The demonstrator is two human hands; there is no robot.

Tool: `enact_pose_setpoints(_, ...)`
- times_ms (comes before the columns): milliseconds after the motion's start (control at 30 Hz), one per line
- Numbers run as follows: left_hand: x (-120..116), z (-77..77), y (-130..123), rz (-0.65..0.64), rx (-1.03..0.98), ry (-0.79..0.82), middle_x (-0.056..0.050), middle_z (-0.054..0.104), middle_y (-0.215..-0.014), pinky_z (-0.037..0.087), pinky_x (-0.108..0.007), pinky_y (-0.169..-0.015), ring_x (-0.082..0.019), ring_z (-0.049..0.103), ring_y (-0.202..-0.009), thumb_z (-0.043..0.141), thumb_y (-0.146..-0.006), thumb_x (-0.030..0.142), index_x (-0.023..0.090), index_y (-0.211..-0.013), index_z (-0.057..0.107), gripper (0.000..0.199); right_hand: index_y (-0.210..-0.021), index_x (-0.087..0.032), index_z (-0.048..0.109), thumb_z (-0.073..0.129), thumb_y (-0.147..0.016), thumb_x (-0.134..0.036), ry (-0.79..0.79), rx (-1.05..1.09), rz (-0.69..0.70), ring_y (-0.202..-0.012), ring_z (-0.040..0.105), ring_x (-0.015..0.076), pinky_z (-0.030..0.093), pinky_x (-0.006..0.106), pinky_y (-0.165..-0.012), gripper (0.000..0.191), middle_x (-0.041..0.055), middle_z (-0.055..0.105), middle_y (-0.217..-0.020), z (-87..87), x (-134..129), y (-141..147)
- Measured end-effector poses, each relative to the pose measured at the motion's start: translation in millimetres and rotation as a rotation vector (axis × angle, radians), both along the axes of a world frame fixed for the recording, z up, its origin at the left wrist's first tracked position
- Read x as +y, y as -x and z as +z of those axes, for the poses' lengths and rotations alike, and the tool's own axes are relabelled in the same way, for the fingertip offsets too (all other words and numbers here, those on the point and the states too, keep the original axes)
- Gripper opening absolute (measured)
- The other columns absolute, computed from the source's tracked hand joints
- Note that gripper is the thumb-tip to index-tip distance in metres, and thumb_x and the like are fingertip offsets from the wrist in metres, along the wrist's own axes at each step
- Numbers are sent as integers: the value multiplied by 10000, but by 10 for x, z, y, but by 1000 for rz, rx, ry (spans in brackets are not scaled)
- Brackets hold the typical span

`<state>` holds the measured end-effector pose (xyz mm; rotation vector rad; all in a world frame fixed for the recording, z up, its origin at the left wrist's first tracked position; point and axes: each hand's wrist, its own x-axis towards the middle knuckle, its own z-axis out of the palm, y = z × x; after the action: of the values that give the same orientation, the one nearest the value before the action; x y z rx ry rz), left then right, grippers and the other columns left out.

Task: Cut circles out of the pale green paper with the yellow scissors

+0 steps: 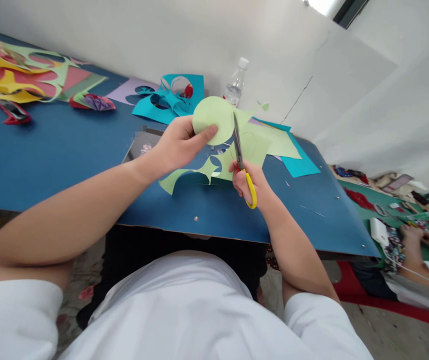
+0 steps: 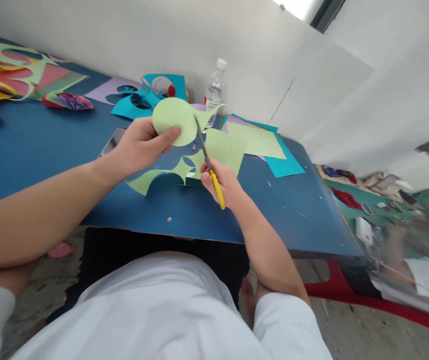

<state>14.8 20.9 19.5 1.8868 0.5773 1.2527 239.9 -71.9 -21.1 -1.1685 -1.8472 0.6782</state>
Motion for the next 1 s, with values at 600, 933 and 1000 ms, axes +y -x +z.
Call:
enact_pose_setpoints(600, -53, -50, -19, 12, 127, -41, 8, 492, -632, 326, -278, -548, -139, 434, -630, 707, -909, 483, 203, -690, 569, 381, -1083, -240, 572, 473, -956, -908, 2, 28, 14, -577, 478, 139, 426, 290, -542, 687, -37, 493, -692, -52, 46, -35)
enact_pose_setpoints(933, -53, -4, -25, -50, 82, -34, 28, 438, -574, 281, -284, -506, -119, 381, -556, 741, -915, 509, 208, -646, 542, 449, -1026, -245, 568, 517, -922, -924, 59, 62, 2, -508, 468, 123, 430, 287, -512, 689, -52, 471, -661, -57, 48, -44)
enact_pose_setpoints(1000, -54, 7, -23, -63, 67, -24, 32, 427, -565, 265, -280, -499, -112, 366, -542, 751, -919, 499, 207, -647, 532, 455, -1013, -241, 569, 513, -916, -932, 55, 61, -1, -506, 463, 118, 425, 284, -507, 700, -50, 474, -669, -50, 43, -36)
